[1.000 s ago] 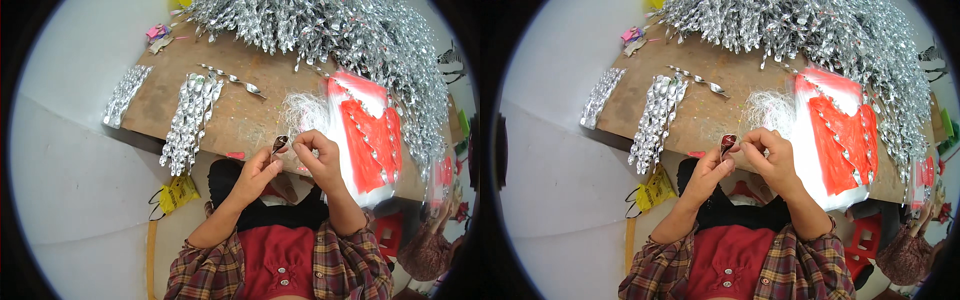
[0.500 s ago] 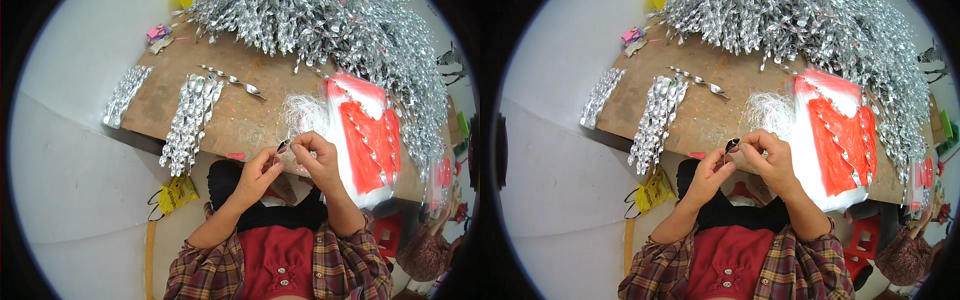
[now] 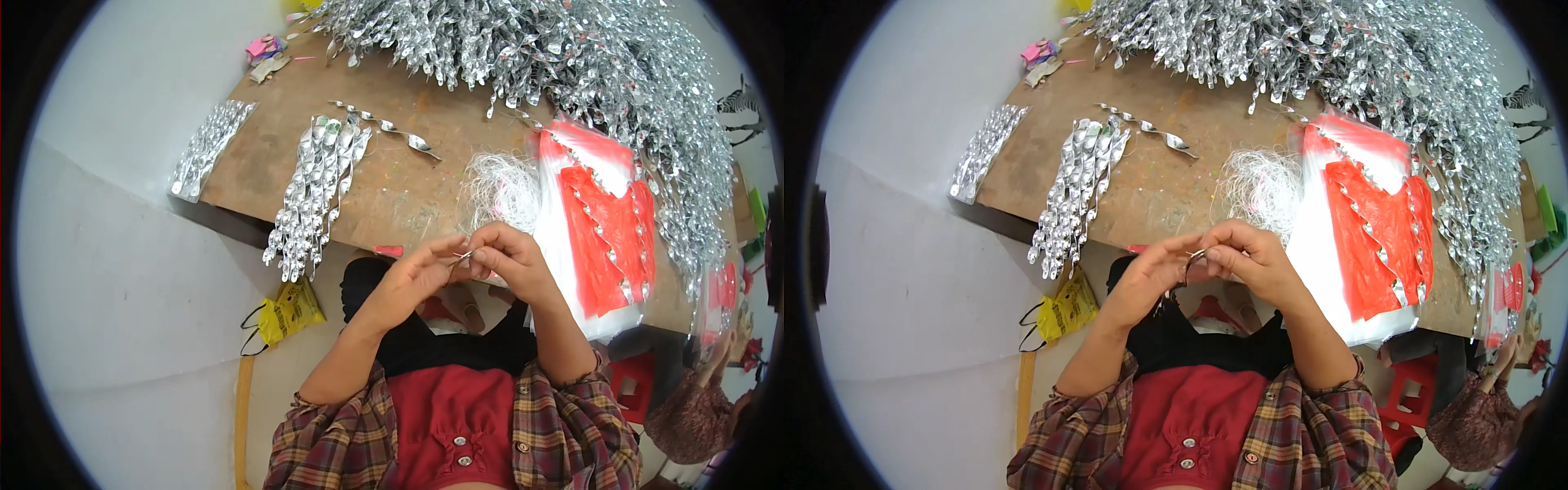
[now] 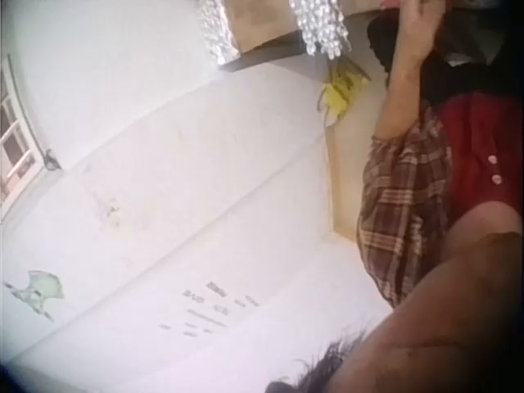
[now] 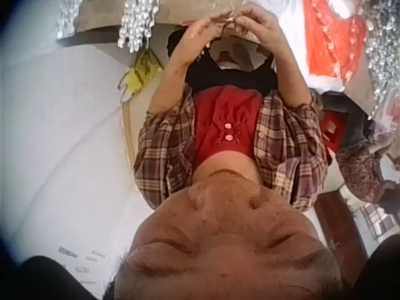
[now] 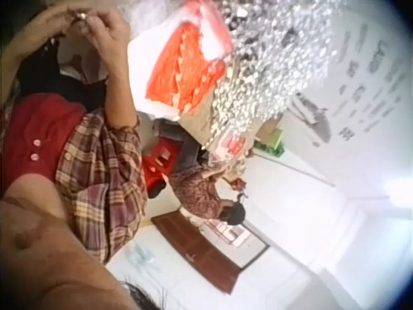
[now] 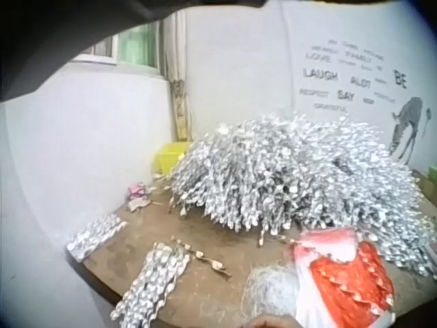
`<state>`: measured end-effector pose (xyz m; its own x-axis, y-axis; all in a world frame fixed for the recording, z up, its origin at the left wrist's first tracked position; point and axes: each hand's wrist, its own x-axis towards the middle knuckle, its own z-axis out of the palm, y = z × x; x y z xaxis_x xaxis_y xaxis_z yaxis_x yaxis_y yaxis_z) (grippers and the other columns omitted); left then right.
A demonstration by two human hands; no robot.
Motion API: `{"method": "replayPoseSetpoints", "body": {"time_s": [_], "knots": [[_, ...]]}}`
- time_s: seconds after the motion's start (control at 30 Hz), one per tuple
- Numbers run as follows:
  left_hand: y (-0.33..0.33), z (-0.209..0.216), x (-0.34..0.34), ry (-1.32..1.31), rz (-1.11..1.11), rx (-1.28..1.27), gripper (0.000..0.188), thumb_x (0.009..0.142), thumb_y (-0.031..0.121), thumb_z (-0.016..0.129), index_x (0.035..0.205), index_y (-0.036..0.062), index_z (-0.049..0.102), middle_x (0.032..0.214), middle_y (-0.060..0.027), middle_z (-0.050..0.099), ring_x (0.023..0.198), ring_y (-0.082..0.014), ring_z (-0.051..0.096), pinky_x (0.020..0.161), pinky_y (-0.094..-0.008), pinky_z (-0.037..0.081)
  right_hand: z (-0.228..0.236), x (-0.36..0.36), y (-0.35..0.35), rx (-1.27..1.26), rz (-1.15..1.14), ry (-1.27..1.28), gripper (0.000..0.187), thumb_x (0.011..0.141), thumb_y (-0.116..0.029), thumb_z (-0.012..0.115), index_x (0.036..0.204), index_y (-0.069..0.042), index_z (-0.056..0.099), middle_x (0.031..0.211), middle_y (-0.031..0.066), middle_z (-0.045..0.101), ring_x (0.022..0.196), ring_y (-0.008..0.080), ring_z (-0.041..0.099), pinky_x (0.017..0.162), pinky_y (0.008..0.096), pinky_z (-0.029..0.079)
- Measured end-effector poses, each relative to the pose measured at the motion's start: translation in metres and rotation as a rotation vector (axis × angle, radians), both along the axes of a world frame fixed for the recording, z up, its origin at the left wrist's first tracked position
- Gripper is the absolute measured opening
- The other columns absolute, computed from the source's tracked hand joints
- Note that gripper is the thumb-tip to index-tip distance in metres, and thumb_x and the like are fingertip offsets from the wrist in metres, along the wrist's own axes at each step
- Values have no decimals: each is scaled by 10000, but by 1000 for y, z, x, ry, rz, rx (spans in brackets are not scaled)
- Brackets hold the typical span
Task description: Assembling small silver decorative components and packaging them on a workstation.
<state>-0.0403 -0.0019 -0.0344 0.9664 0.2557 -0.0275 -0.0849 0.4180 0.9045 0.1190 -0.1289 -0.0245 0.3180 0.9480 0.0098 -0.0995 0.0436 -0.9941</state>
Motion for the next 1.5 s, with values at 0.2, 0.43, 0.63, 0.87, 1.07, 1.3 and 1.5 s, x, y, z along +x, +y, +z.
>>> {"method": "replayPoseSetpoints", "body": {"time_s": [0.2, 0.43, 0.63, 0.87, 1.07, 1.3, 1.5], "knots": [[6, -2, 5, -44, 138, 115, 169, 944, 138, 508, 1071, 31, 541, 1054, -37, 584, 783, -59, 511, 661, -212, 424, 1, -7, 3, -58, 6, -25, 93, 903, -105, 567, 952, -26, 559, 761, 19, 600, 673, 76, 558, 619, 203, 456], [3, -9, 2, -21, 215, 261, 114, 932, 132, 534, 980, 29, 544, 1070, -61, 577, 769, -66, 516, 658, -205, 427, -1, -11, 5, -61, -24, 23, 109, 908, -112, 555, 968, -21, 555, 741, 25, 596, 653, 78, 560, 594, 199, 452], [9, 9, 15, -212, 444, 593, 87, 914, 97, 532, 911, 11, 533, 1100, -125, 575, 937, -172, 553, 804, -301, 442, 11, -16, 11, -61, 9, 129, 157, 921, -158, 541, 984, -15, 557, 670, 27, 569, 570, 80, 540, 500, 202, 417], [-10, 1, 17, -151, 338, 175, 218, 870, 80, 592, 1065, 13, 519, 1058, -135, 568, 942, -205, 574, 812, -303, 461, 10, -15, 11, -5, -14, 356, 135, 929, -159, 532, 949, -38, 587, 638, 21, 551, 510, 54, 476, 456, 172, 368], [-22, -23, 20, -180, 377, 608, 402, 837, 19, 610, 1224, 23, 499, 1025, -114, 564, 915, -192, 588, 779, -283, 472, 9, -9, 5, 58, -25, 461, 142, 917, -180, 552, 930, -39, 566, 644, 42, 546, 434, 55, 409, 402, 166, 316], [-8, 8, 15, -116, 294, 853, 328, 863, -3, 547, 1183, 52, 591, 982, -76, 574, 739, -109, 551, 639, -225, 457, 10, 22, -9, -12, -95, 403, 151, 904, -186, 570, 924, -36, 575, 654, 50, 566, 429, 40, 362, 421, 157, 297], [2, 5, 1, -29, 257, 836, 318, 852, 1, 564, 1163, 43, 612, 969, -65, 565, 712, -99, 540, 628, -216, 451, -11, 35, -16, 27, -118, 578, 133, 921, -165, 539, 938, -38, 575, 655, 22, 584, 402, 16, 294, 586, 179, 356]]}}
